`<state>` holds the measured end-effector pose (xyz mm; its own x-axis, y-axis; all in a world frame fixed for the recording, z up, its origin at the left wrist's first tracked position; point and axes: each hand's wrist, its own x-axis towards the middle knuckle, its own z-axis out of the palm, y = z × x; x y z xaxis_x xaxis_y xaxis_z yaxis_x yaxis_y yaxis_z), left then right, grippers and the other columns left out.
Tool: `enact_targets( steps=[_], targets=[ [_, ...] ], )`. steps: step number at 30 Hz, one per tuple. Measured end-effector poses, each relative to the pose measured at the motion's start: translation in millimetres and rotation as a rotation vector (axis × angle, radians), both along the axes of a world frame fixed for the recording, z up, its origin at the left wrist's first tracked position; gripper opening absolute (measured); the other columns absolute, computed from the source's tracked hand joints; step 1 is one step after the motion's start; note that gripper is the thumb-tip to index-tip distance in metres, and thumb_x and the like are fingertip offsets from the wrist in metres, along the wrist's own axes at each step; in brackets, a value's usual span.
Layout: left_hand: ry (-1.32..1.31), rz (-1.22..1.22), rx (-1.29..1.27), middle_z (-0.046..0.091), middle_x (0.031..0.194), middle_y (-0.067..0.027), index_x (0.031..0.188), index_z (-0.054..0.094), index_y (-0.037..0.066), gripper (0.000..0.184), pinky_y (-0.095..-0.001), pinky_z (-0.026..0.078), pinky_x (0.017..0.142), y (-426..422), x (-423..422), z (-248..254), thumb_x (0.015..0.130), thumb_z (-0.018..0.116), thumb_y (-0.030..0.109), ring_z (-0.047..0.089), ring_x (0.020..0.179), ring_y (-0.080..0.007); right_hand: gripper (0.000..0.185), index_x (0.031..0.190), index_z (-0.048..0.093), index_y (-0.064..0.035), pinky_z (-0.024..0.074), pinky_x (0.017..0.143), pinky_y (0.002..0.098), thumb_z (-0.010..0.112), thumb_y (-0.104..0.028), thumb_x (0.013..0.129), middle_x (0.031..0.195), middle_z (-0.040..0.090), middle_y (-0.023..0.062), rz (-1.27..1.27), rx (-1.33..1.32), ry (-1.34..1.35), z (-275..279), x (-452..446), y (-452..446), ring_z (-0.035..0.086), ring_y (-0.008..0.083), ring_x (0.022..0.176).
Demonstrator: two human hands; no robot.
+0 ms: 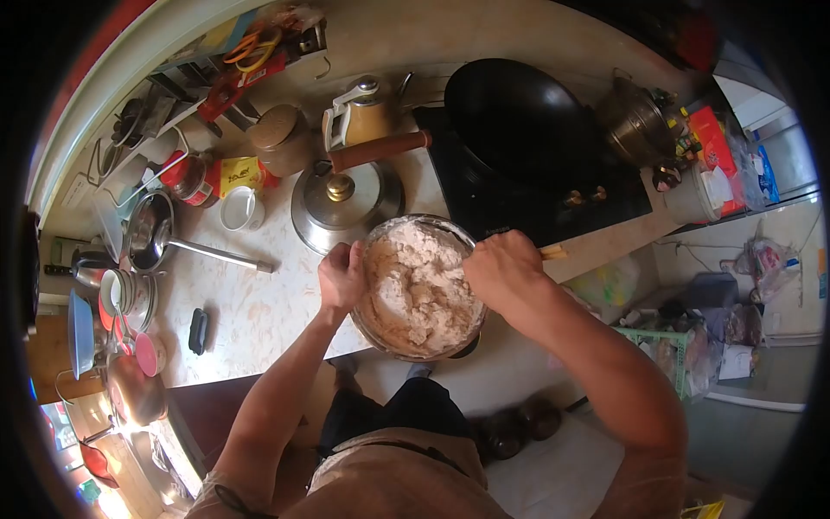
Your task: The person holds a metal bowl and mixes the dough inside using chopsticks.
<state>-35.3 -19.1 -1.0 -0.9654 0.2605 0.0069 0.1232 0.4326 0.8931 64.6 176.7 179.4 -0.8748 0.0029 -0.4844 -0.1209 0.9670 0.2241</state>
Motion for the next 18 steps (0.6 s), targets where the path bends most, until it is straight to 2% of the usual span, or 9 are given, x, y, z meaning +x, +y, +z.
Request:
enact_targets(
  steps=[2,4,5,7,11,13,15,18],
  targets=[
    [0.000,-0.003,-0.023,0.057,0.063,-0.0196,0.072,0.055,-0.003,0.036,-0.0379,0.045,0.057,1,1,0,0.090,0.057,0.029,0.055,0.055,-0.0301,0.017,0.077,0.072,-0.0079,0.0533,0.062,0.0355,0.055,-0.010,0.075,0.079,0.069,0.0101,-0.006,0.055,-0.063,-6,-5,1,0.068,0.0225,0.076],
    [-0.001,0.000,0.001,0.058,0.063,-0.0194,0.072,0.056,-0.003,0.037,-0.0374,0.045,0.057,1,0,2,0.090,0.057,0.029,0.056,0.056,-0.0298,0.019,0.080,0.070,-0.0097,0.0522,0.060,0.0373,0.052,-0.014,0.080,0.073,0.067,0.0107,0.023,0.006,0.116,-17,-11,3,0.067,0.0266,0.071],
    [-0.001,0.001,0.001,0.058,0.063,-0.0194,0.072,0.056,-0.003,0.037,-0.0374,0.045,0.057,0,0,3,0.090,0.057,0.029,0.056,0.056,-0.0298,0.019,0.080,0.070,-0.0097,0.0522,0.060,0.0373,0.052,-0.014,0.080,0.073,0.067,0.0107,0.023,0.006,0.115,-23,-14,2,0.067,0.0266,0.071],
    [-0.060,-0.017,0.006,0.058,0.063,-0.0195,0.072,0.056,-0.003,0.037,-0.0373,0.046,0.057,1,0,8,0.090,0.057,0.029,0.057,0.056,-0.0303,0.017,0.077,0.072,-0.0085,0.0536,0.061,0.0345,0.055,-0.010,0.077,0.080,0.069,0.0103,-0.041,-0.007,0.135,-32,-26,-2,0.069,0.0223,0.076],
    [-0.011,-0.008,0.051,0.059,0.064,-0.0201,0.073,0.056,-0.003,0.037,-0.0380,0.046,0.058,0,0,4,0.089,0.057,0.029,0.057,0.057,-0.0322,0.017,0.078,0.072,-0.0084,0.0536,0.059,0.0346,0.054,-0.010,0.078,0.079,0.069,0.0099,-0.018,-0.020,0.197,-67,-36,1,0.069,0.0221,0.074],
    [-0.011,-0.016,-0.028,0.059,0.064,-0.0203,0.073,0.056,-0.003,0.036,-0.0381,0.046,0.058,1,0,6,0.089,0.057,0.029,0.057,0.057,-0.0328,0.017,0.079,0.071,-0.0081,0.0536,0.059,0.0343,0.054,-0.009,0.078,0.079,0.069,0.0095,0.033,-0.011,0.028,-72,-29,-5,0.069,0.0219,0.074],
    [-0.005,-0.004,-0.021,0.059,0.064,-0.0204,0.073,0.056,-0.003,0.036,-0.0384,0.046,0.058,2,1,3,0.089,0.057,0.029,0.057,0.057,-0.0335,0.017,0.079,0.071,-0.0082,0.0536,0.060,0.0346,0.054,-0.009,0.078,0.079,0.069,0.0089,0.026,-0.004,0.031,-69,-10,0,0.069,0.0213,0.075],
    [0.000,0.006,-0.010,0.058,0.063,-0.0206,0.072,0.056,-0.003,0.037,-0.0389,0.045,0.057,0,-2,7,0.089,0.057,0.029,0.056,0.057,-0.0346,0.019,0.082,0.070,-0.0115,0.0534,0.060,0.0387,0.051,-0.009,0.078,0.075,0.068,0.0114,0.045,-0.027,-0.055,-38,6,1,0.068,0.0260,0.072]
  ],
)
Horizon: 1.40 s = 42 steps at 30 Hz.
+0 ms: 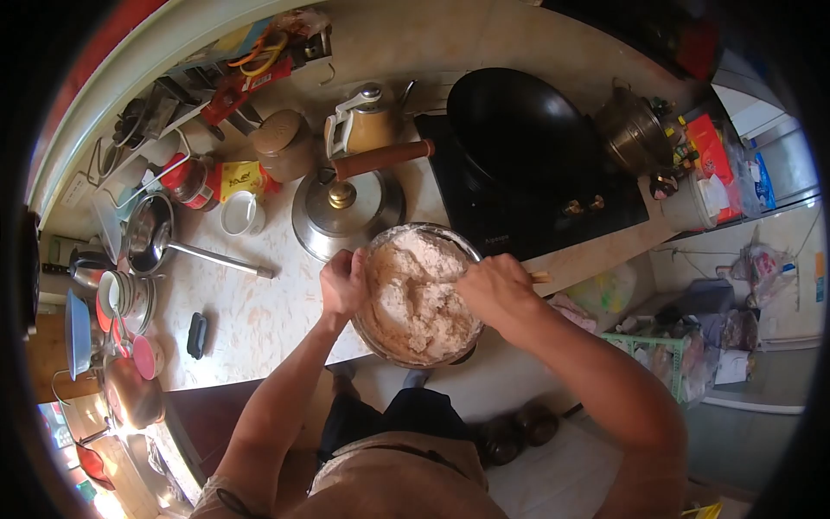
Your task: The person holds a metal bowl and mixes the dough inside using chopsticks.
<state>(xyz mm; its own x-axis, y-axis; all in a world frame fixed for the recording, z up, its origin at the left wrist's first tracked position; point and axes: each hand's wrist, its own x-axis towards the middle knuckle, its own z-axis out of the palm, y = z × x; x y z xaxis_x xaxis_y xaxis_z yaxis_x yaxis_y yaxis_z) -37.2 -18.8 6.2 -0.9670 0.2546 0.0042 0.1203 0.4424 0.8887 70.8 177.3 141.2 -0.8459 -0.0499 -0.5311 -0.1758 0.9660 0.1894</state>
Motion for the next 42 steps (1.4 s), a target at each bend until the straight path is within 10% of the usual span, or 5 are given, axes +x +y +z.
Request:
enact_targets(
  steps=[15,23,28,42],
  targets=[
    [0.016,-0.026,0.052,0.052,0.058,-0.0155,0.069,0.053,-0.004,0.043,-0.0348,0.041,0.054,5,2,0,0.091,0.055,0.032,0.046,0.054,-0.0202,0.023,0.092,0.070,-0.0200,0.0528,0.068,0.0384,0.048,-0.017,0.086,0.083,0.068,0.0107,-0.173,-0.042,0.030,-12,39,8,0.067,0.0253,0.079],
    [0.007,-0.046,0.033,0.051,0.058,-0.0180,0.069,0.052,-0.004,0.036,-0.0349,0.042,0.054,5,0,-3,0.090,0.057,0.025,0.046,0.051,-0.0231,0.039,0.087,0.066,-0.0024,0.0497,0.065,0.0431,0.045,-0.035,0.093,0.074,0.066,0.0146,-0.255,-0.166,0.290,-30,22,34,0.066,0.0307,0.073],
    [0.018,-0.034,0.054,0.050,0.057,-0.0175,0.069,0.052,-0.005,0.037,-0.0342,0.041,0.053,6,0,-5,0.090,0.057,0.025,0.045,0.051,-0.0219,0.020,0.092,0.067,-0.0128,0.0491,0.070,0.0432,0.049,-0.014,0.083,0.081,0.065,0.0138,-0.240,-0.142,0.116,-36,64,4,0.065,0.0314,0.080],
    [0.011,-0.027,0.065,0.052,0.055,-0.0148,0.070,0.054,-0.004,0.038,-0.0345,0.041,0.052,6,1,-4,0.091,0.057,0.028,0.047,0.049,-0.0210,0.015,0.084,0.063,-0.0041,0.0529,0.065,0.0365,0.052,-0.014,0.083,0.073,0.067,0.0132,-0.519,-0.234,0.294,-45,48,-58,0.067,0.0254,0.073]
  ],
)
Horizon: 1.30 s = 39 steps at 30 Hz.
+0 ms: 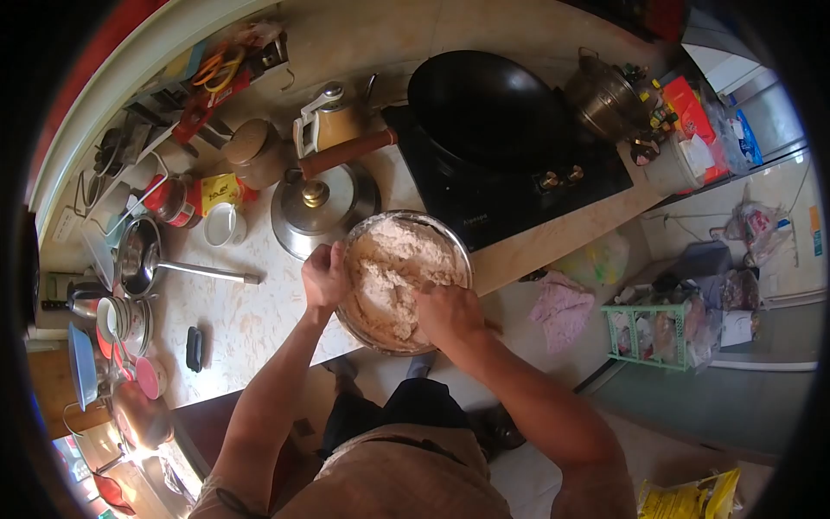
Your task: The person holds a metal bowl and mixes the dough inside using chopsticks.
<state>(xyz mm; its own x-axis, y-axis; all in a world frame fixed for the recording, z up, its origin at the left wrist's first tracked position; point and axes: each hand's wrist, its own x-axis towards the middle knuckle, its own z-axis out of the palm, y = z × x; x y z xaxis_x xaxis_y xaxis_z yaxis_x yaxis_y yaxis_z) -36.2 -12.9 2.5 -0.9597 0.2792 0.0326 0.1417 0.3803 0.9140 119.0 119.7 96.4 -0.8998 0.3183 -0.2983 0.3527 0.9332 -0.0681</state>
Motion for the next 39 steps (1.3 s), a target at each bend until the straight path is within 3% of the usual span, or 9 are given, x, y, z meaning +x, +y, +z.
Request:
enact_targets(
  steps=[6,8,14,17,21,27,31,33,39],
  targets=[
    [0.052,0.005,-0.040,0.053,0.057,-0.0172,0.069,0.053,-0.004,0.038,-0.0359,0.041,0.052,0,-1,-2,0.090,0.057,0.028,0.048,0.050,-0.0235,0.017,0.083,0.064,-0.0053,0.0525,0.063,0.0383,0.050,-0.015,0.084,0.072,0.066,0.0117,0.045,0.057,0.060,-18,0,18,0.067,0.0265,0.071],
    [0.040,0.019,-0.045,0.053,0.057,-0.0180,0.069,0.053,-0.004,0.038,-0.0364,0.042,0.053,4,0,-2,0.090,0.057,0.028,0.048,0.050,-0.0243,0.026,0.087,0.065,-0.0043,0.0512,0.063,0.0430,0.045,-0.020,0.091,0.074,0.066,0.0153,0.098,0.024,0.124,-17,9,26,0.065,0.0327,0.070],
    [0.045,-0.003,0.017,0.054,0.058,-0.0182,0.070,0.054,-0.004,0.038,-0.0364,0.043,0.054,-1,0,-4,0.090,0.057,0.028,0.049,0.051,-0.0248,0.020,0.087,0.065,-0.0091,0.0515,0.068,0.0400,0.045,-0.016,0.088,0.075,0.066,0.0111,-0.126,0.012,-0.102,58,12,-15,0.066,0.0284,0.077],
    [0.028,0.006,0.006,0.054,0.058,-0.0179,0.070,0.054,-0.004,0.038,-0.0361,0.043,0.054,0,3,2,0.090,0.057,0.028,0.049,0.051,-0.0248,0.023,0.089,0.064,-0.0079,0.0515,0.068,0.0408,0.044,-0.019,0.090,0.074,0.066,0.0118,0.014,-0.038,0.022,24,25,-15,0.066,0.0298,0.076],
    [0.038,0.003,-0.032,0.054,0.058,-0.0173,0.070,0.055,-0.005,0.038,-0.0352,0.042,0.053,-2,2,-3,0.090,0.057,0.028,0.049,0.051,-0.0228,0.034,0.082,0.063,-0.0027,0.0511,0.065,0.0438,0.043,-0.027,0.094,0.072,0.064,0.0177,-0.198,-0.112,0.074,4,16,-11,0.065,0.0342,0.070],
    [0.027,0.008,0.039,0.054,0.056,-0.0137,0.069,0.054,-0.004,0.037,-0.0333,0.041,0.051,2,0,-9,0.090,0.058,0.026,0.048,0.050,-0.0183,0.035,0.080,0.064,-0.0020,0.0508,0.066,0.0444,0.044,-0.027,0.094,0.071,0.064,0.0179,-0.259,-0.100,0.137,37,25,-13,0.064,0.0353,0.071],
    [0.033,0.016,0.055,0.053,0.055,-0.0117,0.069,0.054,-0.005,0.037,-0.0326,0.040,0.050,3,2,-3,0.090,0.058,0.024,0.046,0.050,-0.0164,0.036,0.078,0.065,-0.0015,0.0508,0.067,0.0447,0.044,-0.026,0.093,0.073,0.064,0.0186,-0.201,-0.152,0.107,11,27,-18,0.065,0.0344,0.072],
    [0.036,0.007,0.043,0.053,0.055,-0.0115,0.069,0.054,-0.005,0.037,-0.0320,0.040,0.050,1,3,-7,0.090,0.058,0.024,0.046,0.050,-0.0157,0.016,0.077,0.065,-0.0037,0.0512,0.071,0.0436,0.050,-0.009,0.077,0.074,0.065,0.0167,-0.201,-0.160,0.135,-4,23,-6,0.065,0.0339,0.076],
    [0.021,0.000,0.034,0.053,0.055,-0.0114,0.068,0.054,-0.005,0.037,-0.0317,0.040,0.051,0,2,-10,0.091,0.057,0.024,0.045,0.051,-0.0151,0.029,0.078,0.067,-0.0045,0.0508,0.068,0.0443,0.049,-0.025,0.088,0.076,0.065,0.0183,-0.189,-0.072,0.042,29,12,29,0.065,0.0336,0.075]
  ],
)
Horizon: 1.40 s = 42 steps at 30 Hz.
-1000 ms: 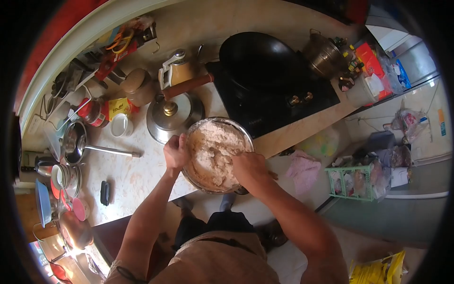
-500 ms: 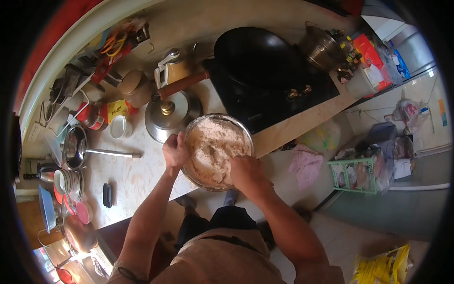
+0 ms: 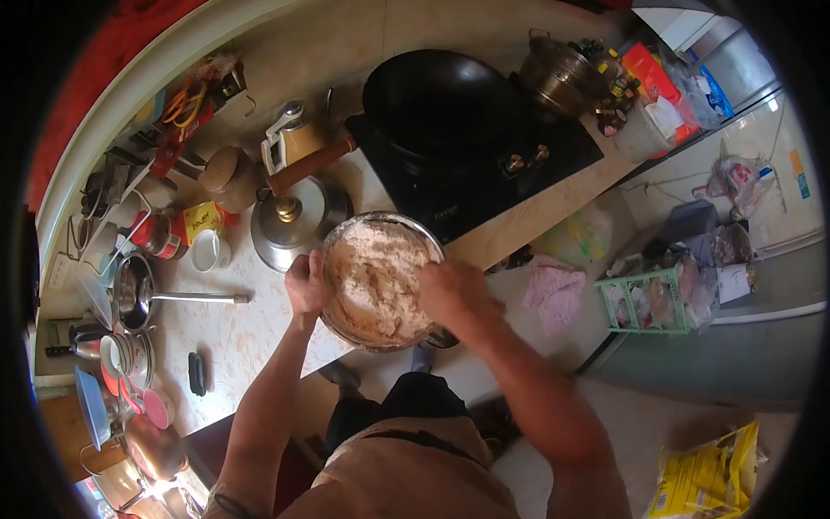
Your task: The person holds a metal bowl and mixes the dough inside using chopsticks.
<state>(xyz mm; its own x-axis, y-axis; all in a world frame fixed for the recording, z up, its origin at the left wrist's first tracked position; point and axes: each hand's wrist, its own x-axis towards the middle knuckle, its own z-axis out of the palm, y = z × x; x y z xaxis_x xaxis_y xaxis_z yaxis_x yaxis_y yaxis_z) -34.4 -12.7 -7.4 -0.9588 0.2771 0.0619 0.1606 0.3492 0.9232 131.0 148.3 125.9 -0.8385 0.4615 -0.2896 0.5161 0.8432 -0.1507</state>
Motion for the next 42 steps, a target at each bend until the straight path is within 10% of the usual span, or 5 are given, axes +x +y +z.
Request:
enact_targets(
  steps=[16,22,30,42],
  targets=[
    [0.009,0.007,-0.005,0.051,0.054,-0.0105,0.067,0.053,-0.004,0.039,-0.0315,0.039,0.050,2,-3,2,0.091,0.057,0.026,0.043,0.050,-0.0150,0.029,0.085,0.068,-0.0092,0.0508,0.062,0.0406,0.050,-0.032,0.089,0.074,0.066,0.0136,0.673,0.272,-0.176,-11,-19,66,0.066,0.0280,0.073],
    [0.004,0.005,-0.025,0.050,0.054,-0.0104,0.067,0.053,-0.004,0.037,-0.0315,0.039,0.050,2,-3,5,0.091,0.057,0.025,0.043,0.050,-0.0146,0.016,0.079,0.069,-0.0106,0.0525,0.056,0.0359,0.054,-0.015,0.077,0.072,0.068,0.0085,0.689,0.417,-0.050,1,-71,68,0.068,0.0229,0.070],
    [0.008,-0.007,0.024,0.050,0.054,-0.0117,0.068,0.053,-0.005,0.038,-0.0323,0.039,0.050,-3,-2,5,0.091,0.056,0.025,0.043,0.050,-0.0156,0.034,0.083,0.065,-0.0059,0.0505,0.059,0.0425,0.047,-0.034,0.090,0.071,0.065,0.0125,0.687,0.226,-0.163,-15,-31,87,0.065,0.0305,0.065],
    [0.020,-0.026,-0.010,0.050,0.054,-0.0154,0.069,0.053,-0.004,0.039,-0.0358,0.040,0.052,-1,-6,2,0.090,0.057,0.028,0.045,0.049,-0.0211,0.027,0.083,0.067,-0.0079,0.0511,0.058,0.0404,0.049,-0.027,0.089,0.066,0.065,0.0108,0.618,0.319,-0.076,2,-42,53,0.066,0.0276,0.065]
  ],
)
